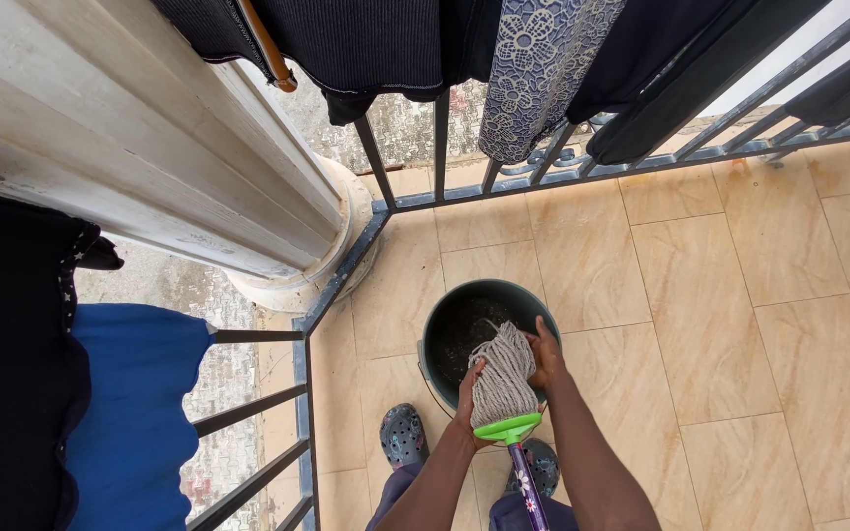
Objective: Mopping the tiled floor of a balcony and rinsing the mop in a bucket.
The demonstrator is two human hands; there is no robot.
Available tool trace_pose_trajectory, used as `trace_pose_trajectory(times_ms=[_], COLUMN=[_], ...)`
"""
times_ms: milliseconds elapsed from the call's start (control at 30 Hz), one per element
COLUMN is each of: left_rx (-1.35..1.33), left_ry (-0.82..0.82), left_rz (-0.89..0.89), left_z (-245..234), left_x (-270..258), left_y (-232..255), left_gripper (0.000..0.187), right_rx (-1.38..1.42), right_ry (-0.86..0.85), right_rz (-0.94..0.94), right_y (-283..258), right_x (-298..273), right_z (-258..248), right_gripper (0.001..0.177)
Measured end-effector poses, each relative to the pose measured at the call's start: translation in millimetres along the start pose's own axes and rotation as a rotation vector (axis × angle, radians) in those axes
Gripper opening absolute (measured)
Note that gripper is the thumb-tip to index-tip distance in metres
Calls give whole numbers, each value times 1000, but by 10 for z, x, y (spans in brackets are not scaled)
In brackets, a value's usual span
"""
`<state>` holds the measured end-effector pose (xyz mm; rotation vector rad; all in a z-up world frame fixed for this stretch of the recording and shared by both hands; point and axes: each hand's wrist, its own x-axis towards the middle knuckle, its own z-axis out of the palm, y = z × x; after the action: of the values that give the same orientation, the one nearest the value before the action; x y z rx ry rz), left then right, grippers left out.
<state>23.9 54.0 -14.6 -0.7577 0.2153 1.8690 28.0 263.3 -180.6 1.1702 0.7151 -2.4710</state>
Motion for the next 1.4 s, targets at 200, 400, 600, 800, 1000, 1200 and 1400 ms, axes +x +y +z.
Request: trace_pose_trajectory(times_ms=[200,400,600,800,1000,1200,1400], left_rx=[-86,-98,20,134,244,328,144], left_ry=[-131,-185,-128,-25,82,127,75], left_rz=[-77,-44,34,73,25,35,27], left_z=[-121,-98,-39,-27,-240,-276,-80], left_x=[48,-53,-64,0,177,215,32], left_y=[-9,-5,59,68,63,77,189], left_gripper=[70,66,65,79,78,73,61], right_rx=[244,460,149,-690,-1505,-1589,-1025], right_ry=[32,-353,-425,64,163,453,255], right_rz=[-61,-79,-25,56,-310,-137,-253], right_y=[446,175,35,-31,21,-81,-53], right_x=[4,-660,298,986,948,369,512], right_z=[-56,1162,311,47,96,724,303], right_gripper=[83,84,50,33,47,40,59])
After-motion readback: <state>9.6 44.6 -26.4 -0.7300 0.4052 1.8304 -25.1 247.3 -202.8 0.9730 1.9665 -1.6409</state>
